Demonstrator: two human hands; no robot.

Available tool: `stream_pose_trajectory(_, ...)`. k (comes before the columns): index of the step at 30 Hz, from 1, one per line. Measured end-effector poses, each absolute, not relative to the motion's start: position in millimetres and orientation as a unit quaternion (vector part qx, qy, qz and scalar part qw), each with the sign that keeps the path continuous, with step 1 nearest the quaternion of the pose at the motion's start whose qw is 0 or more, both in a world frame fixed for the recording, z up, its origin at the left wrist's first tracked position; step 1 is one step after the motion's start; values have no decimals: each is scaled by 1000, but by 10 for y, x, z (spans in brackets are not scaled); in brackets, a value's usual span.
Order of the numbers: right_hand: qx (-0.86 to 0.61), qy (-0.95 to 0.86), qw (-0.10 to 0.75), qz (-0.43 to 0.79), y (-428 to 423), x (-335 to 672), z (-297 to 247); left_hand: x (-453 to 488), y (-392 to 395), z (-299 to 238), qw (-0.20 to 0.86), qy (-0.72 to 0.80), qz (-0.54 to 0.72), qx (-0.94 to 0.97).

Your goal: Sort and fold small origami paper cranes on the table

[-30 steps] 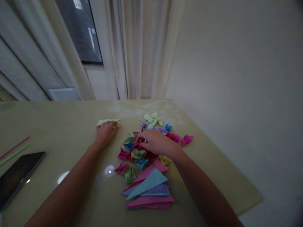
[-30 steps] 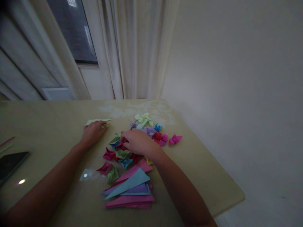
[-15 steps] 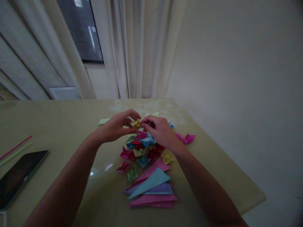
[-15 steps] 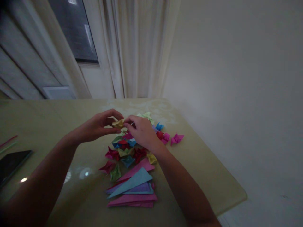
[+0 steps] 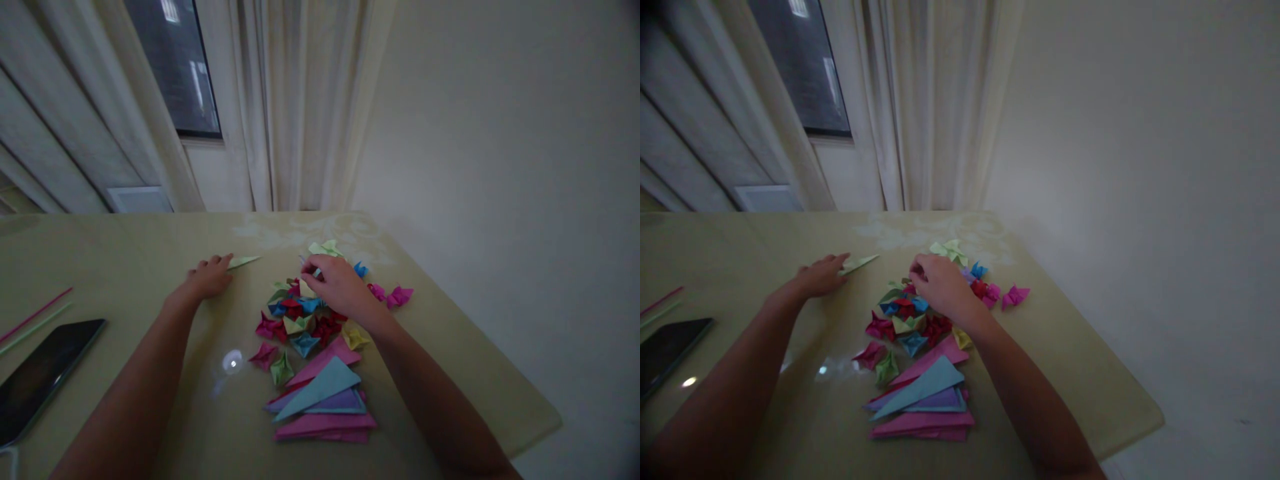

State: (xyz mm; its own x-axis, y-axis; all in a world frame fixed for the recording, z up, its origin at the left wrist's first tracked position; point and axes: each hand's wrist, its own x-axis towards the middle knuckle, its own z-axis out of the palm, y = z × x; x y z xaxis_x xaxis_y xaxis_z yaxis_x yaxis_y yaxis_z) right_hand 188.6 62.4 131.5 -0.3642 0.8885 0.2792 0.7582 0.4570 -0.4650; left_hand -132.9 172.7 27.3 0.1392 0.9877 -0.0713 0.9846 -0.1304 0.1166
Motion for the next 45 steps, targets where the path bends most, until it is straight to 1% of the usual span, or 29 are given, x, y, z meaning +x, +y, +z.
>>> stream_pose_trajectory(4, -504, -814, 259, 131, 607, 1886, 1358, -1365, 1748, 403, 92, 641, -22, 762)
stream_pose_trajectory(10, -499, -806, 292, 125, 583, 1884, 1413, -1262, 1724, 508, 89, 616, -48, 781)
stream_pose_trajectory(18, -437, -786, 423, 108, 146, 1904, 1798, -1063, 1456, 627, 128, 599, -51, 789)
stream_pose_trajectory(20, -426, -772, 460, 105, 5, 1936, 1803, -1005, 1305, 704, 141, 582, -39, 800)
stream_pose_trajectory(22, -425, -749, 495, 116, -115, 1979, 1681, -933, 1122, 816, 151, 558, 12, 816)
stream_pose_trajectory(24, -439, -723, 515, 138, -227, 2021, 1452, -838, 904, 954, 180, 519, 131, 825)
stream_pose_trajectory(26, -463, -701, 516, 164, -351, 2046, 1181, -712, 652, 1091, 240, 462, 263, 812)
stream_pose_trajectory(28, -481, -682, 514, 197, -497, 2044, 937, -557, 381, 1192, 304, 420, 345, 782)
stream_pose_trajectory(32, -475, -639, 530, 290, -775, 1986, 668, -194, -68, 1209, 410, 376, 420, 717)
stream_pose_trajectory(35, -453, -625, 550, 319, -856, 1981, 601, 48, -216, 1077, 459, 324, 412, 717)
stream_pose_trajectory(37, -455, -611, 571, 306, -839, 2023, 560, 150, -244, 946, 442, 311, 384, 749)
stream_pose_trajectory(39, -466, -585, 600, 284, -795, 2094, 503, 195, -262, 789, 375, 341, 358, 784)
stream_pose_trajectory(42, -486, -537, 644, 246, -746, 2212, 397, 194, -328, 530, 212, 407, 297, 838)
stream_pose_trajectory(45, -511, -498, 669, 206, -760, 2284, 298, 193, -433, 316, 61, 410, 210, 885)
